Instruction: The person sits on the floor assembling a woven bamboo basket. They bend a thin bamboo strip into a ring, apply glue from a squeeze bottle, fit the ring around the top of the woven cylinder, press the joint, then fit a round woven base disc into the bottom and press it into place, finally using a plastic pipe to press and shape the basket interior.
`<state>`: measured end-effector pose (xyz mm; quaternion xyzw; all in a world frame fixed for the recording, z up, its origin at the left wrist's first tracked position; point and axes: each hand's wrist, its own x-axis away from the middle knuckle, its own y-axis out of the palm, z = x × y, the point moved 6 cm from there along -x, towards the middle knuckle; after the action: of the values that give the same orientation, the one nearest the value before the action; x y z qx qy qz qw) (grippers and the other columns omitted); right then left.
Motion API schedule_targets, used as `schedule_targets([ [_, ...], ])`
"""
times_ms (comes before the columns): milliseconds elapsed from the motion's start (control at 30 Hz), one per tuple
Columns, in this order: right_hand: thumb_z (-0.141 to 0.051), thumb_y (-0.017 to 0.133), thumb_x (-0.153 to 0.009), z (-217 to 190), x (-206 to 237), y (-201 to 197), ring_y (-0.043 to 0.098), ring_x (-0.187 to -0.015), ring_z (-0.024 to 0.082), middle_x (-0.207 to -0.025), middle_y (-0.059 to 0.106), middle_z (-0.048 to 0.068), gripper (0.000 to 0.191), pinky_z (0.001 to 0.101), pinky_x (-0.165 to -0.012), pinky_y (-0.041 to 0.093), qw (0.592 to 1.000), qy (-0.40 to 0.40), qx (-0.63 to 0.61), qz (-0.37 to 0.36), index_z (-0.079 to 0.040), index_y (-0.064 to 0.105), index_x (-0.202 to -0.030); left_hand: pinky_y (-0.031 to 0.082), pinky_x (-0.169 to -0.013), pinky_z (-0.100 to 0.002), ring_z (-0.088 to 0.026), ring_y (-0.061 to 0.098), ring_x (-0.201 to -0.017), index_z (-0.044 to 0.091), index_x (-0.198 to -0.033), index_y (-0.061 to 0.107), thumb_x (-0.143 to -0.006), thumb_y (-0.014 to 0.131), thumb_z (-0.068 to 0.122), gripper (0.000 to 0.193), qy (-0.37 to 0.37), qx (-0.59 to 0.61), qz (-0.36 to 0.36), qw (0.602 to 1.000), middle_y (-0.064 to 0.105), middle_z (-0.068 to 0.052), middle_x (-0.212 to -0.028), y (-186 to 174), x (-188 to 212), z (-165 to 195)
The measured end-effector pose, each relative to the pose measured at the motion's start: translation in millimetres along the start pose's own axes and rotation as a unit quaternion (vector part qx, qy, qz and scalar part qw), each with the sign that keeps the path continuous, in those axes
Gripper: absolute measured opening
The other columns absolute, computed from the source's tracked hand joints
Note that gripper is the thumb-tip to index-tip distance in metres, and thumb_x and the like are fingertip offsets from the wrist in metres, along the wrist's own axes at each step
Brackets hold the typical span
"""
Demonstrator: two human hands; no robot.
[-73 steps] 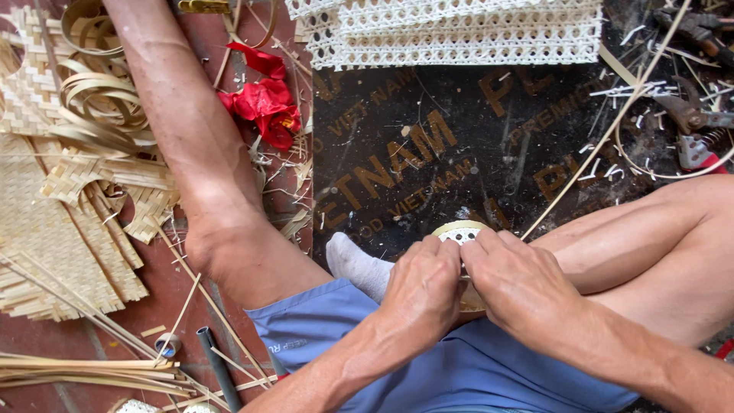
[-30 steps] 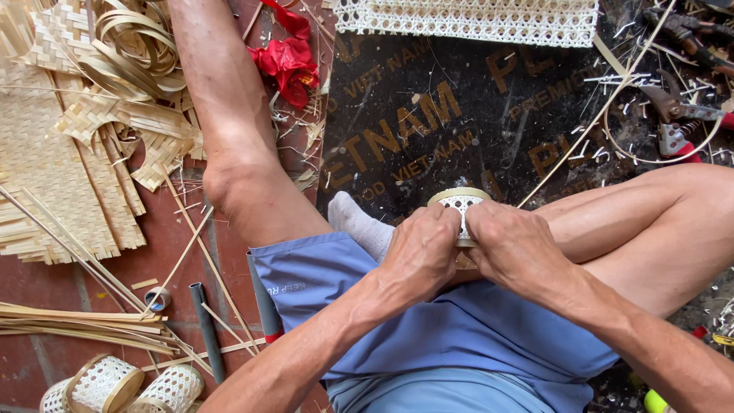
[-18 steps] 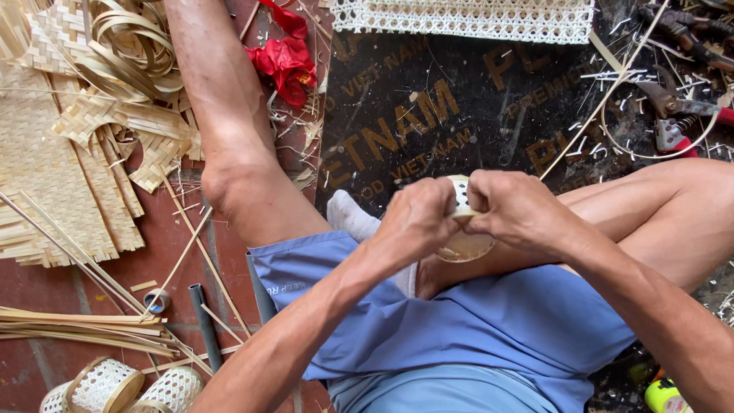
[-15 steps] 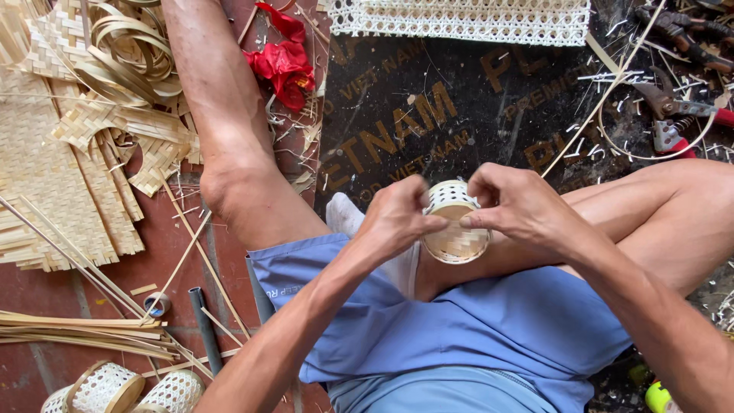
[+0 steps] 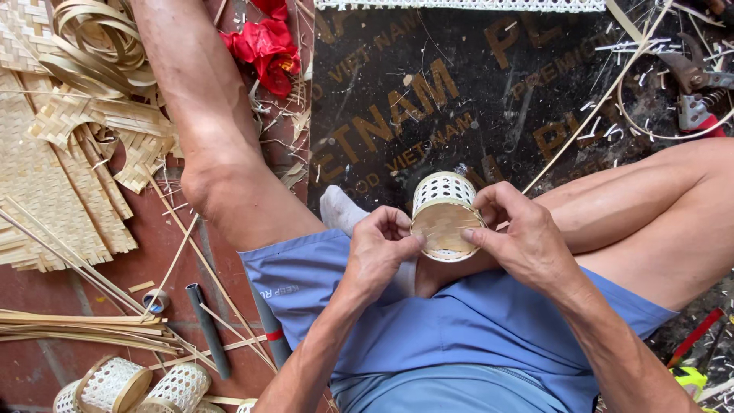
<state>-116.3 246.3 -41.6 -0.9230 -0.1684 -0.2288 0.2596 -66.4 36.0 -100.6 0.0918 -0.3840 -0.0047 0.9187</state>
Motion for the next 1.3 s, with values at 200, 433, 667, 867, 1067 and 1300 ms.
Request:
schedule_targets([
  [200,-0.012,0.083,-0.079,22,1,9,0.055,-0.072,0.008,-0.079,0.060,0.001,0.028,0.0261,-0.062,0.051,0.997,0.053,-0.055,-0.021,-0.002,0.061,-0.093,0.055,-0.060,-0.023,-0.008,0.063,-0.067,0.002,-0.089,0.060,-0.080,0.078,-0.002,0.021,-0.034,-0.009,-0.016,0.999,0.065,-0.001,-0.077,-1,0,-6],
  [433,-0.007,0.084,-0.076,28,10,11,0.055,-0.074,0.005,-0.083,0.059,-0.001,0.030,0.0221,-0.064,0.050,0.991,0.032,-0.129,0.014,-0.003,0.060,-0.095,0.054,-0.066,-0.020,-0.004,0.059,-0.074,0.002,-0.095,0.062,-0.082,0.082,-0.001,0.023,0.028,0.006,-0.005,1.000,0.063,0.001,-0.084,0,8,0],
  [667,-0.006,0.085,-0.079,49,3,8,0.048,-0.066,0.004,-0.075,0.055,-0.003,0.028,0.0212,-0.055,0.041,0.979,0.086,-0.185,-0.025,-0.002,0.059,-0.090,0.055,-0.065,-0.022,-0.006,0.062,-0.073,0.001,-0.097,0.066,-0.082,0.082,0.003,0.022,0.015,-0.002,-0.008,1.000,0.068,-0.001,-0.083,6,0,7],
  [867,-0.003,0.084,-0.078,57,-4,1,0.050,-0.068,0.003,-0.076,0.056,-0.003,0.024,0.0192,-0.058,0.043,0.971,0.076,-0.228,-0.010,-0.003,0.063,-0.090,0.056,-0.064,-0.024,-0.010,0.064,-0.071,-0.001,-0.097,0.068,-0.082,0.083,0.005,0.022,0.009,-0.016,-0.030,0.999,0.069,-0.005,-0.081,9,-17,12],
  [1067,-0.002,0.080,-0.083,2,27,-11,0.054,-0.072,0.010,-0.081,0.059,0.002,0.024,0.0242,-0.063,0.048,0.972,0.013,-0.145,0.185,-0.005,0.060,-0.094,0.058,-0.085,-0.029,-0.014,0.065,-0.102,-0.002,-0.129,0.061,-0.087,0.079,0.018,0.050,0.090,0.085,0.005,0.992,0.066,-0.008,-0.113,18,14,31],
  [1300,0.007,0.066,-0.082,-64,63,34,0.065,-0.096,0.034,-0.099,0.062,0.015,0.017,0.0479,-0.096,0.056,0.819,-0.499,0.169,0.229,-0.004,0.058,-0.092,0.059,-0.094,-0.035,-0.022,0.070,-0.111,-0.002,-0.138,0.054,-0.083,0.074,0.053,0.079,-0.083,0.457,-0.169,0.869,0.068,-0.014,-0.126,14,41,40],
])
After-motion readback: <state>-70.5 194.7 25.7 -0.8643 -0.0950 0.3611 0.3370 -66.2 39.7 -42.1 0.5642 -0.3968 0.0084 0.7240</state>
